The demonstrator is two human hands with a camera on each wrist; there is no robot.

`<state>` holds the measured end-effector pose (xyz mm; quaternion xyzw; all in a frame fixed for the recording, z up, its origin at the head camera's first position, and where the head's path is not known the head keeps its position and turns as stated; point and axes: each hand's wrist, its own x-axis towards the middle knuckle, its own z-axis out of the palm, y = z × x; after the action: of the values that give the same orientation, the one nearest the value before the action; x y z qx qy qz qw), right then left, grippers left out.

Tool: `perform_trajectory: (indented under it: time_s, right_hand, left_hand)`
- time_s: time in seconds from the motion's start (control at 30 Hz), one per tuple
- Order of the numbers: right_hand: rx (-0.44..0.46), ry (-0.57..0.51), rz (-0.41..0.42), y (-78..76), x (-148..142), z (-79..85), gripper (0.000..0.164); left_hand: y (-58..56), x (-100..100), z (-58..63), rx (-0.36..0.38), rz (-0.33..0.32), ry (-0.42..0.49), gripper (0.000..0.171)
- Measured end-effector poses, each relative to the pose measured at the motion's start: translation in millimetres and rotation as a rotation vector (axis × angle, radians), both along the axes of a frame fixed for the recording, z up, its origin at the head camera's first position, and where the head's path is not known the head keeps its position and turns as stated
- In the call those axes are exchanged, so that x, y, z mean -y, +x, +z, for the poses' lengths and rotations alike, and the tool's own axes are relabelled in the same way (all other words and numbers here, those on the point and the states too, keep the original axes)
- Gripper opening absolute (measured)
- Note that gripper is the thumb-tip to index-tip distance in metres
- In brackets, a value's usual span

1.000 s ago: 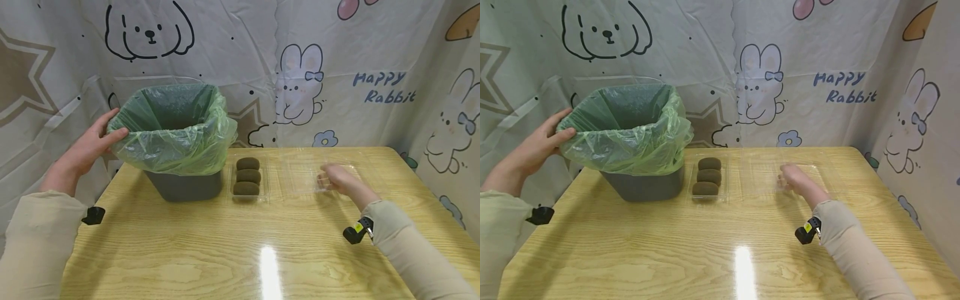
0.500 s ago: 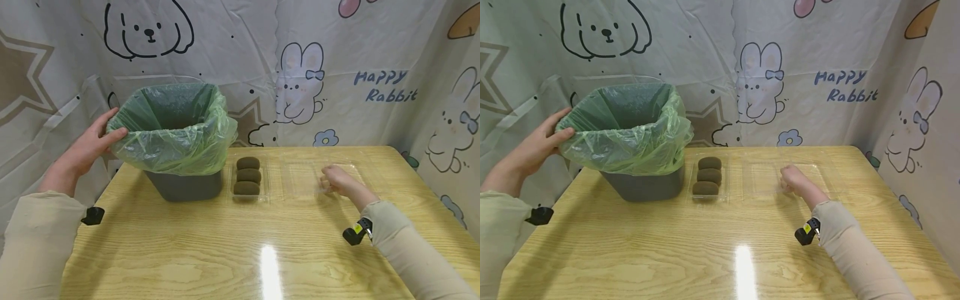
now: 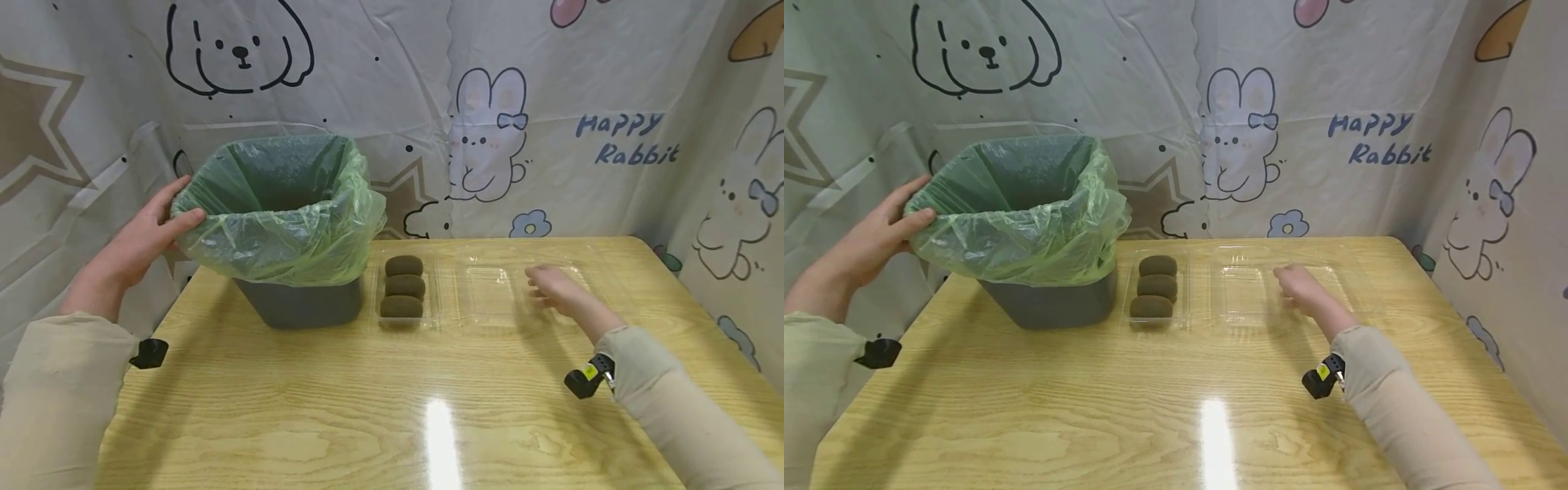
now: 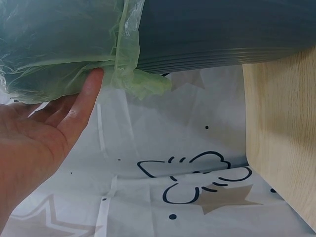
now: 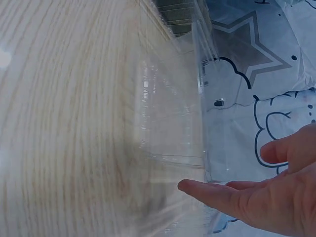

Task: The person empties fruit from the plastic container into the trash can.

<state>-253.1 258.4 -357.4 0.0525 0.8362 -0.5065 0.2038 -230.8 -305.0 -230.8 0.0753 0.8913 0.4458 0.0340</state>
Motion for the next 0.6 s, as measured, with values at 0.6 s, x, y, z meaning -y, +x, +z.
perform_trajectory:
  time_s: [0.6]
  right_hand:
    - [-0.184,0.272,0.062,-8.2,31.9,31.8,0.057]
  left_hand:
    - [1.5,-0.8,1.7,0.011,-0.001,0.008,0.068]
